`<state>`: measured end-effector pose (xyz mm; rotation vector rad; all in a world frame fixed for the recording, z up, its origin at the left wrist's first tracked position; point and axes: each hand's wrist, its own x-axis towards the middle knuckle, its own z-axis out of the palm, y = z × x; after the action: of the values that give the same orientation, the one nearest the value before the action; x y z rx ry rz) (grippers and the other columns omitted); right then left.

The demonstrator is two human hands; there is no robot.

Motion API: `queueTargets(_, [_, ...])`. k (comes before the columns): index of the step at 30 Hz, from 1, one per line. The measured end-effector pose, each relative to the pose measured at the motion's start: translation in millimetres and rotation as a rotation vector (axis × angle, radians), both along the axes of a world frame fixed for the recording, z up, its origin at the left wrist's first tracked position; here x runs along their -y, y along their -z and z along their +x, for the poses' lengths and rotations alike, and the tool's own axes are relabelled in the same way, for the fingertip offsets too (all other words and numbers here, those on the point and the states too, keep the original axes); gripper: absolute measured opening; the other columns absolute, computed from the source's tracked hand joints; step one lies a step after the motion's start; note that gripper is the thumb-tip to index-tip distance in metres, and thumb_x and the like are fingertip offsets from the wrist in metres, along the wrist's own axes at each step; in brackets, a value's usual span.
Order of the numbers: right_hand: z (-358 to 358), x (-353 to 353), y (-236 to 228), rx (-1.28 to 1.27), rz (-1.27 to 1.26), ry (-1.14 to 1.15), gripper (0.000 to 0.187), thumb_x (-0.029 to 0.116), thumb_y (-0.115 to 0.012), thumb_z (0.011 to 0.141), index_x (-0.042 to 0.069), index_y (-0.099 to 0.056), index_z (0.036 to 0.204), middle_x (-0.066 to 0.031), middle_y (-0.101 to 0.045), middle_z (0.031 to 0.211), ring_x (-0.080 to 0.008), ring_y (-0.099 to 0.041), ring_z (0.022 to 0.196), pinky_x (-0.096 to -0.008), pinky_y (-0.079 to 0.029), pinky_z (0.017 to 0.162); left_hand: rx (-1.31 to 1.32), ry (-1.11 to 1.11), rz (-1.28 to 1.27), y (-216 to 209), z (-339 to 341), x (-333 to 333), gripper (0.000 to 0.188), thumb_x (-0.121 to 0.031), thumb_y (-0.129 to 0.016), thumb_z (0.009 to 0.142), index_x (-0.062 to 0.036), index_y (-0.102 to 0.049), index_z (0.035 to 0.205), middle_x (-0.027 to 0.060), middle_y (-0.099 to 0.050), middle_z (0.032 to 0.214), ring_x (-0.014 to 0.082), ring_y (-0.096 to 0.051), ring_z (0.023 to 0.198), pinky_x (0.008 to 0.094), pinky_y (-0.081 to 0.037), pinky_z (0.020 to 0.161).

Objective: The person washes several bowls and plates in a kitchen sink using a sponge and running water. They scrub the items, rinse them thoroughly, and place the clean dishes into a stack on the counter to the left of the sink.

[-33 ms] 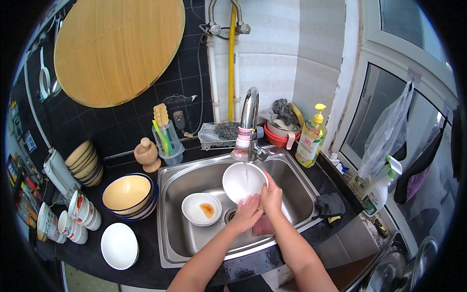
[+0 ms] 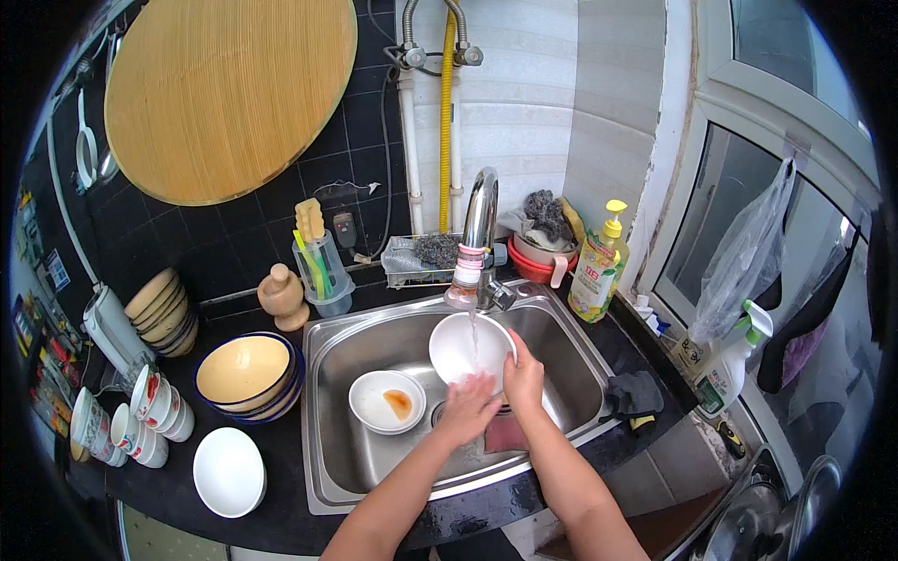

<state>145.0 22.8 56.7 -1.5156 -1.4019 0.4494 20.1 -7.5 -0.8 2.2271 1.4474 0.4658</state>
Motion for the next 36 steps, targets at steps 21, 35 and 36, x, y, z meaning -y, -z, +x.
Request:
queueTargets(21, [5.4, -26.3, 44.9, 0.062, -0.276, -0.085, 0.039, 0.021, -0.07, 0.067, -0.004, -0.056, 0.094, -0.0186, -0.062, 0.088, -0.028, -0.062, 0.081, -0.0343, -0.048, 0.073, 1.471, -0.456, -0.15, -26.8, -31.0, -5.0, 0.06, -0.01, -0.05, 0.075, 0.0013, -0.024, 0.128, 0.0186, -0.041, 0.119, 0.0282, -0.044, 0.109, 0.0321, -0.037, 0.09])
queueTargets(35, [6.2, -44.0, 67.2, 0.087, -0.384, -0.105, 0.052, 0.025, -0.074, 0.063, -0.007, -0.051, 0.098, -0.0231, -0.06, 0.092, -0.0325, -0.06, 0.084, -0.0365, -0.048, 0.072, 1.28, -0.361, 0.125, -34.2, -11.7, 4.7, 0.08, 0.0, -0.05, 0.061, -0.0022, -0.014, 0.132, 0.018, -0.034, 0.126, 0.0282, -0.036, 0.117, 0.0323, -0.028, 0.099])
queueTargets(36, [8.0, -48.7, 71.8, 0.064, -0.387, -0.085, 0.053, 0.025, -0.074, 0.063, -0.007, -0.051, 0.099, -0.0229, -0.06, 0.091, -0.0322, -0.061, 0.082, -0.0363, -0.049, 0.071, 1.29, -0.392, 0.177, -35.7, -3.7, 6.0, 0.08, 0.0, -0.05, 0.061, -0.0023, -0.013, 0.132, 0.018, -0.033, 0.127, 0.0287, -0.036, 0.117, 0.0329, -0.028, 0.099])
